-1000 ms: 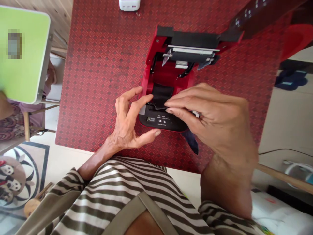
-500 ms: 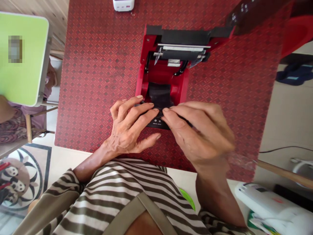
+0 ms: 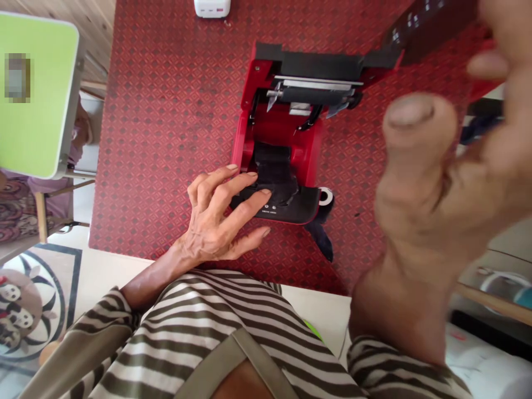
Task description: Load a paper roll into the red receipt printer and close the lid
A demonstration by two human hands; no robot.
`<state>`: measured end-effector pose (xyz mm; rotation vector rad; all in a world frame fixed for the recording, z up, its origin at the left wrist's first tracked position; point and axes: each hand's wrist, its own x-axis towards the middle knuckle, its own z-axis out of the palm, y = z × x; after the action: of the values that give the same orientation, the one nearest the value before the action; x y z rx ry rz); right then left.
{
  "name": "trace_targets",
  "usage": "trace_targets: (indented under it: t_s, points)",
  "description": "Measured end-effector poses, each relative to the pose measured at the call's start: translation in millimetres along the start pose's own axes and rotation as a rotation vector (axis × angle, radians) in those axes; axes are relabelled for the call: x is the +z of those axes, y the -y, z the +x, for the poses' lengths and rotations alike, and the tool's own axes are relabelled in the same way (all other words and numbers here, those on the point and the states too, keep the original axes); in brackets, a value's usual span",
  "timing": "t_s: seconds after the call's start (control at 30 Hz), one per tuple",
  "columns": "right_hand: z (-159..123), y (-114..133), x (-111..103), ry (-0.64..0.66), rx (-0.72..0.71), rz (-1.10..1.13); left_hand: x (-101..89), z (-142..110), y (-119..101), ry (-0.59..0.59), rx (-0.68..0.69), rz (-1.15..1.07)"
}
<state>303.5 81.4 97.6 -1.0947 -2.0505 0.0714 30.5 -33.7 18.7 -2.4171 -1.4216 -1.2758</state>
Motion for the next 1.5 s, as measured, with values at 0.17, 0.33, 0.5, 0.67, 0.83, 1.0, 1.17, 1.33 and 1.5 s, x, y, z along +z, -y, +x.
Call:
trace_targets:
  t_s: [0.17, 0.33, 0.5, 0.67, 0.83, 1.0, 1.17, 1.33, 1.5]
  points:
    - [34, 6, 21, 0.132, -0.099, -0.027, 1.0, -1, 0, -0.014, -0.018, -0.027]
    - [7, 28, 14, 0.069, -0.045, 0.069, 1.2, -4, 0, -0.014, -0.042, -0.075]
    - [-27, 37, 7, 0.125, -0.063, 0.143, 0.9, -6, 1, 0.001, -0.044, -0.047]
    - [-44, 39, 6, 0.211, -0.042, 0.138, 0.6, -4, -1, 0.007, -0.043, -0.008]
    - [-55, 36, 10, 0.218, -0.068, 0.102, -4.2, 3, -3, -0.035, -0.083, -0.075]
    - [-64, 35, 14, 0.203, -0.047, 0.115, -3.4, 8, 10, -0.043, -0.138, -0.022]
    - [-72, 34, 18, 0.16, -0.072, 0.141, 3.2, -1, 24, 0.006, -0.104, -0.001]
    - [-78, 33, 22, 0.131, -0.079, 0.136, 4.9, -4, 31, 0.008, -0.088, -0.037]
    - [-80, 33, 26, 0.125, -0.073, 0.118, 4.9, -4, 36, 0.013, -0.051, -0.043]
